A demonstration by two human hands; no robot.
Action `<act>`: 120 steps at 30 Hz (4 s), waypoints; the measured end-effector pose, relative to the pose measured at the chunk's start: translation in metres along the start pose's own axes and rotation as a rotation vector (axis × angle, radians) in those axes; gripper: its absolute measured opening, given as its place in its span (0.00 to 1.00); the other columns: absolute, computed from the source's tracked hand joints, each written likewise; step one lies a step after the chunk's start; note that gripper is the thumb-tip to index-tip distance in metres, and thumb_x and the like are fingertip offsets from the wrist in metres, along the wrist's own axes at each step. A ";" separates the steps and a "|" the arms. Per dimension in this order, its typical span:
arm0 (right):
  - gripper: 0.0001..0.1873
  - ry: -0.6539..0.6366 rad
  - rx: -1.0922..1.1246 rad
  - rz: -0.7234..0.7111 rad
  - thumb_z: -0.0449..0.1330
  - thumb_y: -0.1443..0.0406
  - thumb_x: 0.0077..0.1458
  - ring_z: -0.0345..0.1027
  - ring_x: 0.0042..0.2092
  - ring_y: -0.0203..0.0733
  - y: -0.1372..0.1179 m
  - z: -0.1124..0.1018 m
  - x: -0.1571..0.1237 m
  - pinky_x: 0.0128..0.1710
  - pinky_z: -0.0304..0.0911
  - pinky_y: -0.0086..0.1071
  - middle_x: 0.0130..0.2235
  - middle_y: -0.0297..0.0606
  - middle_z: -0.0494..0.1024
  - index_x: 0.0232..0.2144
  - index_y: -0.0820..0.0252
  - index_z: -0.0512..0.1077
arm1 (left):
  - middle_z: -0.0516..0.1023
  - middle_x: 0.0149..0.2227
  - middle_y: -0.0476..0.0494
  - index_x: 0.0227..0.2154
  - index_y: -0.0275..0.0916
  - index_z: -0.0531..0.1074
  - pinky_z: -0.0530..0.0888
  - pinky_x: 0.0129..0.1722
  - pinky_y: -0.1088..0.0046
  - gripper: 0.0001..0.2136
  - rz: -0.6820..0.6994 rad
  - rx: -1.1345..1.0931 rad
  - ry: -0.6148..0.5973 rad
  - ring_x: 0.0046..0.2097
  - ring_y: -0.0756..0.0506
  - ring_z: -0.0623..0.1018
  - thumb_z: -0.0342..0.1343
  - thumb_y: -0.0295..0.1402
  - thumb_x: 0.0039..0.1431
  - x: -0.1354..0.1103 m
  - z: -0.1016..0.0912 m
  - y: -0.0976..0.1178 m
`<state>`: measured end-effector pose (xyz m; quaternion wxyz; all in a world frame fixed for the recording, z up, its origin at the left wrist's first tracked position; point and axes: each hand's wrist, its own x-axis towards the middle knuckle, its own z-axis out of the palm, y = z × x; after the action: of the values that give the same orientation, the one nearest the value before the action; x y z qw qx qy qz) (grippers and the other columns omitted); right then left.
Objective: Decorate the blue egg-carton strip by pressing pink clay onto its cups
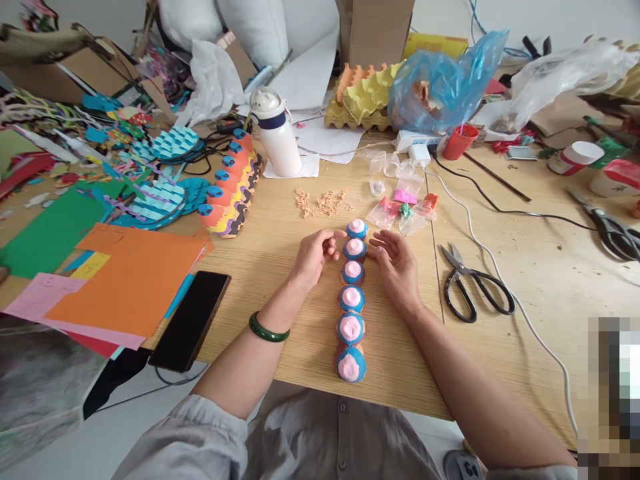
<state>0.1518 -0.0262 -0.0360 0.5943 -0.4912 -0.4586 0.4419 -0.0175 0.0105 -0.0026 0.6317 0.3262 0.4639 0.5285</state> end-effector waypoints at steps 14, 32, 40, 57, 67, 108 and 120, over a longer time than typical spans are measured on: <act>0.20 0.047 0.035 -0.007 0.64 0.61 0.55 0.76 0.52 0.46 -0.004 0.004 -0.002 0.53 0.73 0.47 0.50 0.42 0.80 0.51 0.52 0.70 | 0.69 0.22 0.56 0.34 0.36 0.76 0.67 0.30 0.78 0.11 0.227 0.435 -0.030 0.27 0.54 0.69 0.69 0.29 0.46 0.000 -0.005 -0.012; 0.21 0.001 0.428 0.178 0.70 0.64 0.50 0.74 0.59 0.44 -0.011 -0.007 0.005 0.65 0.65 0.48 0.54 0.35 0.80 0.48 0.46 0.76 | 0.81 0.32 0.48 0.36 0.35 0.82 0.72 0.36 0.77 0.16 -0.022 -0.008 -0.185 0.32 0.53 0.74 0.71 0.41 0.48 -0.010 0.012 -0.013; 0.17 0.001 0.242 0.082 0.64 0.63 0.55 0.77 0.51 0.46 -0.020 -0.005 -0.002 0.53 0.75 0.47 0.50 0.38 0.80 0.49 0.49 0.75 | 0.79 0.28 0.50 0.30 0.37 0.79 0.72 0.33 0.76 0.14 -0.043 -0.147 -0.200 0.30 0.53 0.75 0.72 0.41 0.47 -0.017 0.019 -0.004; 0.22 -0.256 -0.707 -0.649 0.54 0.62 0.68 0.61 0.69 0.55 -0.053 -0.029 -0.001 0.67 0.61 0.62 0.68 0.32 0.68 0.61 0.37 0.72 | 0.81 0.30 0.44 0.33 0.35 0.81 0.74 0.34 0.74 0.12 0.126 -0.088 -0.319 0.32 0.50 0.78 0.69 0.41 0.54 -0.024 0.022 -0.003; 0.23 -0.390 -0.736 -0.642 0.55 0.63 0.68 0.64 0.68 0.53 -0.052 -0.033 0.005 0.67 0.62 0.59 0.68 0.34 0.69 0.62 0.39 0.71 | 0.79 0.28 0.45 0.31 0.34 0.80 0.73 0.34 0.74 0.06 0.153 -0.058 -0.348 0.31 0.50 0.77 0.65 0.33 0.57 -0.027 0.020 0.002; 0.15 -0.101 0.022 0.200 0.62 0.51 0.62 0.79 0.48 0.45 -0.042 -0.014 0.000 0.42 0.75 0.35 0.44 0.37 0.85 0.40 0.52 0.82 | 0.77 0.29 0.47 0.29 0.34 0.73 0.74 0.34 0.74 0.13 0.131 0.021 -0.410 0.31 0.51 0.76 0.63 0.41 0.60 -0.019 0.016 -0.004; 0.18 -0.254 0.226 0.343 0.69 0.50 0.54 0.79 0.46 0.46 -0.039 -0.014 0.003 0.43 0.74 0.37 0.43 0.35 0.85 0.42 0.52 0.81 | 0.74 0.27 0.49 0.31 0.35 0.74 0.72 0.32 0.74 0.16 0.255 0.228 -0.475 0.30 0.51 0.73 0.58 0.45 0.63 -0.016 0.012 0.000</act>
<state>0.1692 -0.0310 0.0020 0.4992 -0.4326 -0.3869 0.6434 -0.0067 -0.0044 0.0057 0.6103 0.5655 0.3146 0.4570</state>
